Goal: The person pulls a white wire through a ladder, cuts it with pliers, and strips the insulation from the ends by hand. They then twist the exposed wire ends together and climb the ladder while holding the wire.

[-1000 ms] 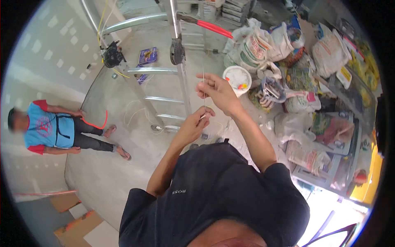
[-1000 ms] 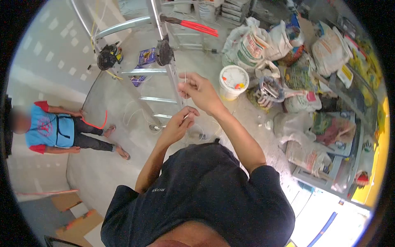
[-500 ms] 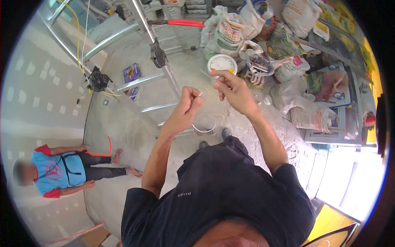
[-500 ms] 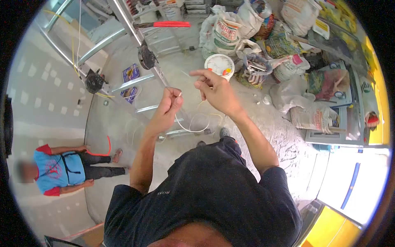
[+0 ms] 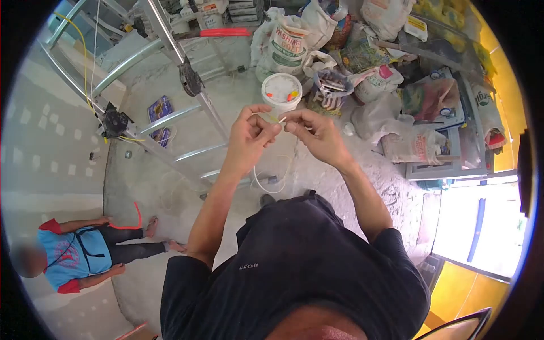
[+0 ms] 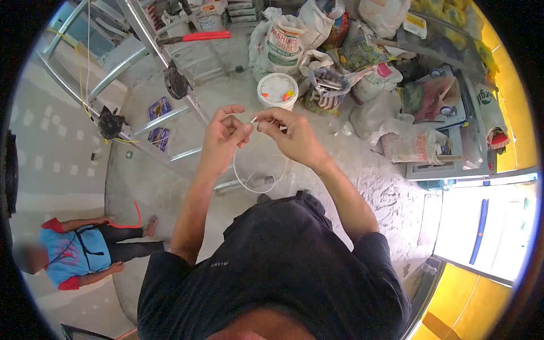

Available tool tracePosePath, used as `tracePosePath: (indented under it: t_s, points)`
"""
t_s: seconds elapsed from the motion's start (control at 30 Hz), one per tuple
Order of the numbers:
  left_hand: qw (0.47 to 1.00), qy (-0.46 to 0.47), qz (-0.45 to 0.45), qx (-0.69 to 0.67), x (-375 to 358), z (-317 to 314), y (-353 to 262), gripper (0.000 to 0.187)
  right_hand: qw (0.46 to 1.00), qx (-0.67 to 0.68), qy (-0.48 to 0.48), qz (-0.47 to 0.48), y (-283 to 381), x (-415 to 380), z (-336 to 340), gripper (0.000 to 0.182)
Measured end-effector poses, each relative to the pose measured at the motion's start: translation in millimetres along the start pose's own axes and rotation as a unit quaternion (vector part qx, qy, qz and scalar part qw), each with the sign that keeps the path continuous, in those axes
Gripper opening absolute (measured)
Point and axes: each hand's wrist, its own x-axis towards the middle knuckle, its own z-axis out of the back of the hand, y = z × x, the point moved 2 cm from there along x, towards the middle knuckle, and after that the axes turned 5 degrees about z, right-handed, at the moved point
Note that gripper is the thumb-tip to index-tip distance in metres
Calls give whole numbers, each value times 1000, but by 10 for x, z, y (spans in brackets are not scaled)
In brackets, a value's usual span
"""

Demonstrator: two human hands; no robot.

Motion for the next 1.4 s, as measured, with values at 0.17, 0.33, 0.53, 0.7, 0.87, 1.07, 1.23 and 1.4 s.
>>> tracePosePath:
  t_s: [0.17, 0.33, 0.53, 0.7, 0.87, 1.07, 1.23, 1.4]
  points:
    - [1000, 15, -21, 11, 146, -203, 96, 25, 999, -9, 30, 11, -54, 4, 286, 19]
    - [1000, 2, -22, -6, 295, -557, 190, 20, 1000, -21, 14, -3, -103, -23, 600, 17]
    - [998, -7, -68, 12, 394, -814, 253, 19, 1000, 19, -9, -16, -205, -65, 850, 15]
    - [994, -45, -99, 21, 393, -971, 297, 15, 999, -6, -13, 34, -279, -82, 943, 15]
    - [985, -92, -148, 11, 372, -1080, 358, 15, 997, 17, -66, 21, -262, -30, 940, 13]
    - [849, -214, -389, 286, 362, -1051, 384, 16, 998, 11, -64, 8, -255, 134, 829, 14]
    - [960, -62, -235, 137, 196, -881, 187, 18, 998, 48, -22, 17, -254, 139, 786, 14]
    - [991, 118, 14, -62, 181, -504, -4, 30, 996, 80, 28, 17, -273, 120, 670, 13]
